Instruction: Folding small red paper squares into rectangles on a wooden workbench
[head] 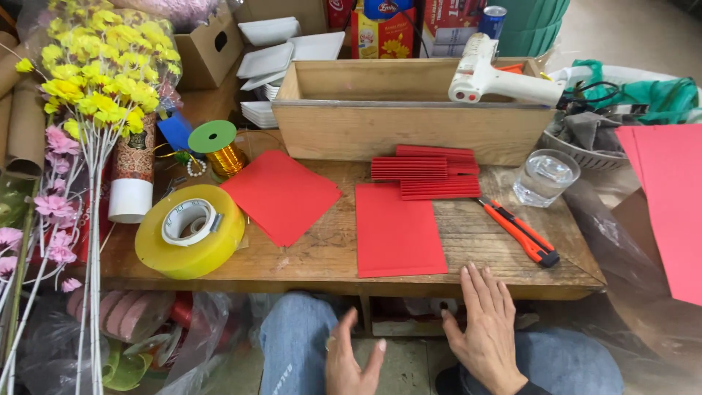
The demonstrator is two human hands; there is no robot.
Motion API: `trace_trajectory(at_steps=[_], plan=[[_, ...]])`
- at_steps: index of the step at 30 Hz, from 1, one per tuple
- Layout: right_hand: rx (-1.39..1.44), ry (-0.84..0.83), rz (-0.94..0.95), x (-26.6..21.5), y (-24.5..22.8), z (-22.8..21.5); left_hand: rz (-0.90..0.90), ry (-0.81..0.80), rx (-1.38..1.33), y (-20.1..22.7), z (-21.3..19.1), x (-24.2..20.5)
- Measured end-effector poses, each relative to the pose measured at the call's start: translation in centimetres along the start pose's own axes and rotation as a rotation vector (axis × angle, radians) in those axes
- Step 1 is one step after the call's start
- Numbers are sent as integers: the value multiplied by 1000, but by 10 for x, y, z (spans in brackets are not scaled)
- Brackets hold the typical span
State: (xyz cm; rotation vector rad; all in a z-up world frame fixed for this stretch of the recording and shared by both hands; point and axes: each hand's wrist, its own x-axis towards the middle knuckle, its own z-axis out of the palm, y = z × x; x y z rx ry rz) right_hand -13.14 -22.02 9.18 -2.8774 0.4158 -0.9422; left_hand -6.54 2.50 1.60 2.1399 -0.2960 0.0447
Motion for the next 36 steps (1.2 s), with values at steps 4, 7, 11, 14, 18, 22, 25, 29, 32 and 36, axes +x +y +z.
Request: trace_trajectory(at_steps=[4,7,11,14,18,22,25,29,32,36], plan=[[-2,51,-11,8,-12,-7,-490,-351,-243,14,6,6],[9,39,-130,26,-28,-1,-684,-444,-583,37,8,17],[113,-76,-317,37,-42,25,-880,-363,-944,93,-7,37],[331,-163,-403,29,-59,19,-868,-206,-1080,99,-3,51],[582,-39,-350,3,-62,15,-722,115,-1072,115,-20,52],[555,78,-230,-2,-42,-3,-182,385,-299,78,-29,42],[475,210,-32,10,-49,-45,418,526,35,119,-75,43],[427,328,20,12,-53,-66,654,372,611,122,-69,48],[356,271,-115,0,-44,-43,715,245,745,95,-32,52],[216,216,-271,4,-51,-33,776,37,767,87,-6,55]])
